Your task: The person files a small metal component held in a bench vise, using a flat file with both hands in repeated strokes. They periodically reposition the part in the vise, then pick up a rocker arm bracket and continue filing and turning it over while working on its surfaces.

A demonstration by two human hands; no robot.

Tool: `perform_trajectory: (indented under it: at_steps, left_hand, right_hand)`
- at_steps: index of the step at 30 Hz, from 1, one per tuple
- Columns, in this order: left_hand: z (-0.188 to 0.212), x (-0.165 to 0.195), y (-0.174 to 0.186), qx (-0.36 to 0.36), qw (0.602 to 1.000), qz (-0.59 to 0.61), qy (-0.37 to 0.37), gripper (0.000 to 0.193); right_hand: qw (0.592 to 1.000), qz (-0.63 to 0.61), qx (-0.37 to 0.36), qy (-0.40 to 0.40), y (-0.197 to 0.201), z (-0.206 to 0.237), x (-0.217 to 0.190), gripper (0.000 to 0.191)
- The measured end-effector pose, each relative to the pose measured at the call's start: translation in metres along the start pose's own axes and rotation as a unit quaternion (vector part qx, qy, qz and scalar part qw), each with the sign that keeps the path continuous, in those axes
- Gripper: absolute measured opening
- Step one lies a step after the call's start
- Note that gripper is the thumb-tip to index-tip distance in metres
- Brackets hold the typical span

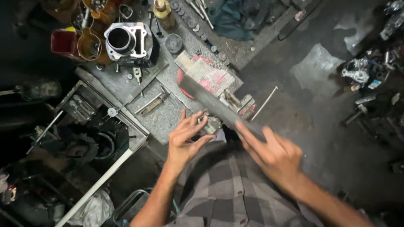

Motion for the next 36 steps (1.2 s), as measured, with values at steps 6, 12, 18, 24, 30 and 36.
perform_trajectory:
  at_steps: [6, 12, 18, 24, 30, 36]
  left_hand:
    - [0.000, 0.003, -0.002, -0.022, 0.999, -0.027, 0.002, 0.062]
    - [0.000, 0.001, -0.001, 0.000, 1.000, -0.006, 0.017, 0.061]
    - [0.000, 0.002, -0.002, -0.014, 1.000, -0.019, 0.013, 0.062]
    - [-0.003, 0.002, 0.001, -0.002, 1.000, -0.008, 0.001, 0.062]
    - [-0.001, -0.002, 0.000, -0.019, 1.000, 0.012, -0.006, 0.061]
    - [0.002, -0.004, -0.002, 0.008, 1.000, 0.021, 0.003, 0.060]
  right_hand:
    - [1.000, -0.007, 0.004, -0.007, 0.003, -0.015, -0.006, 0.049]
    - [1.000, -0.010, -0.004, 0.009, 0.003, -0.007, 0.001, 0.048]
    - [1.000, -0.017, 0.008, 0.006, -0.003, -0.009, 0.001, 0.048]
    - [0.999, -0.049, -0.013, 0.016, 0.013, -0.013, -0.003, 0.051]
    - [0.998, -0.050, 0.018, 0.014, 0.002, -0.019, -0.006, 0.052]
    - [0.997, -0.067, -0.029, 0.000, 0.002, -0.004, 0.005, 0.047]
Point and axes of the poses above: each hand's wrist, its own z-axis away from the middle knuckle, its own y-axis out of the back of the hand, x = y × z, the point moved 7 cm from there along -z, towards the middle knuckle, and after that the axes turned 10 degrees about z, right-handed, at the moved point
